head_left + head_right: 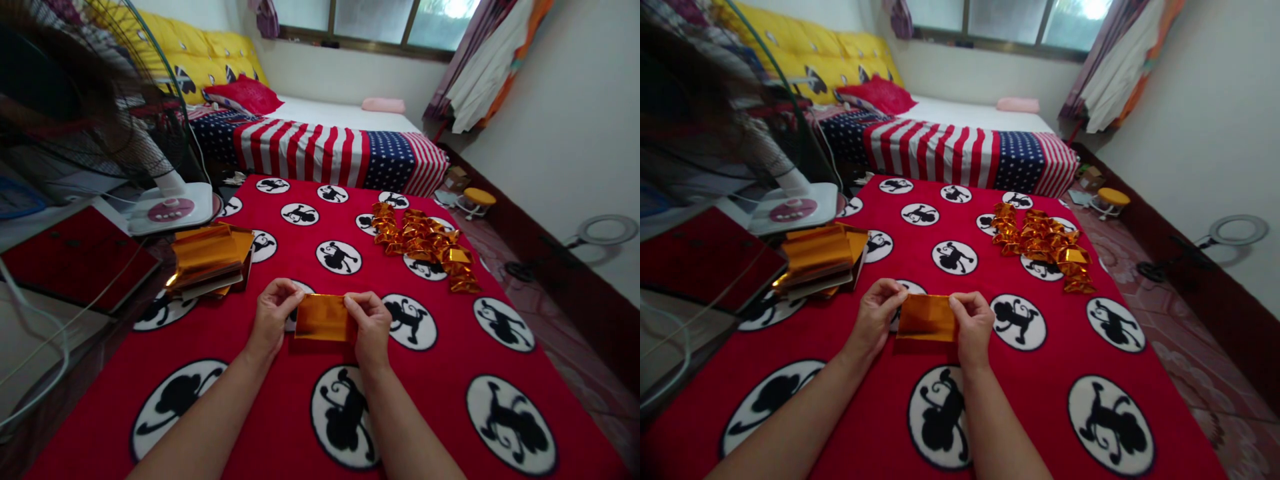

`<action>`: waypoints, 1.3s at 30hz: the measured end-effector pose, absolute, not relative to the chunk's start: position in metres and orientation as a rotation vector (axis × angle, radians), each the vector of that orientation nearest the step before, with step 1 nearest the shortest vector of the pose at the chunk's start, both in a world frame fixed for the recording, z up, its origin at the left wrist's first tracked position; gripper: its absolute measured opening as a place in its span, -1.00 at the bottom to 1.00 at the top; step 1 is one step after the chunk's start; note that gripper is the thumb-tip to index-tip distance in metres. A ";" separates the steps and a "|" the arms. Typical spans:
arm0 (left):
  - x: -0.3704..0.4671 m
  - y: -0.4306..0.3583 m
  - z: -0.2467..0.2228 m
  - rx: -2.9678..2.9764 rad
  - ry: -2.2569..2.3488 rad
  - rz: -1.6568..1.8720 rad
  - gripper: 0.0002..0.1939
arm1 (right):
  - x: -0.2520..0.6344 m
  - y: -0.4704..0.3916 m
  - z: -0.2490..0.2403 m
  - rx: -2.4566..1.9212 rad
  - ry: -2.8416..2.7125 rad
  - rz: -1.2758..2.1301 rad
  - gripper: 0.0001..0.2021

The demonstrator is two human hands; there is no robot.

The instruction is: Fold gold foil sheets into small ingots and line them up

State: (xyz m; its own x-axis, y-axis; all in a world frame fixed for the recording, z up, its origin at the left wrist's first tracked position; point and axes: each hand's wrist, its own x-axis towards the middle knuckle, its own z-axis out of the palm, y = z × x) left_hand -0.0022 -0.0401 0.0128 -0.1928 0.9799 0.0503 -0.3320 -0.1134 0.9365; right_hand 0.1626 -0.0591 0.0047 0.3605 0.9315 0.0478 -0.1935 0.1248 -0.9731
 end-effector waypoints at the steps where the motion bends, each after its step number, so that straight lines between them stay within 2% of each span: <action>1: -0.002 -0.040 0.013 0.892 1.010 1.542 -0.79 | 0.162 -0.059 0.005 -1.136 -0.828 0.983 -0.84; 7: -0.006 -0.039 0.009 1.054 1.097 1.539 -0.83 | 0.161 -0.059 0.005 -1.123 -0.857 0.978 -0.81; 11: -0.007 -0.038 0.007 1.337 1.210 1.568 -0.94 | 0.156 -0.061 0.006 -1.100 -0.924 0.922 -0.84; 15: -0.007 -0.041 0.010 1.614 1.248 1.511 -0.82 | 0.152 -0.063 0.006 -1.112 -0.978 0.838 -0.87; 22: -0.005 -0.047 0.019 1.775 1.278 1.495 -0.78 | 0.152 -0.066 0.009 -1.188 -1.055 0.669 -0.91; 28: -0.001 -0.051 0.027 1.878 1.270 1.465 -0.98 | 0.151 -0.067 0.008 -1.208 -1.077 0.632 -0.92; 37: -0.001 -0.047 0.020 1.766 1.275 1.400 -0.76 | 0.151 -0.066 0.008 -1.153 -1.094 0.640 -0.93; 39: -0.003 -0.047 0.018 1.726 1.262 1.365 -0.76 | 0.151 -0.066 0.008 -1.151 -1.102 0.640 -0.93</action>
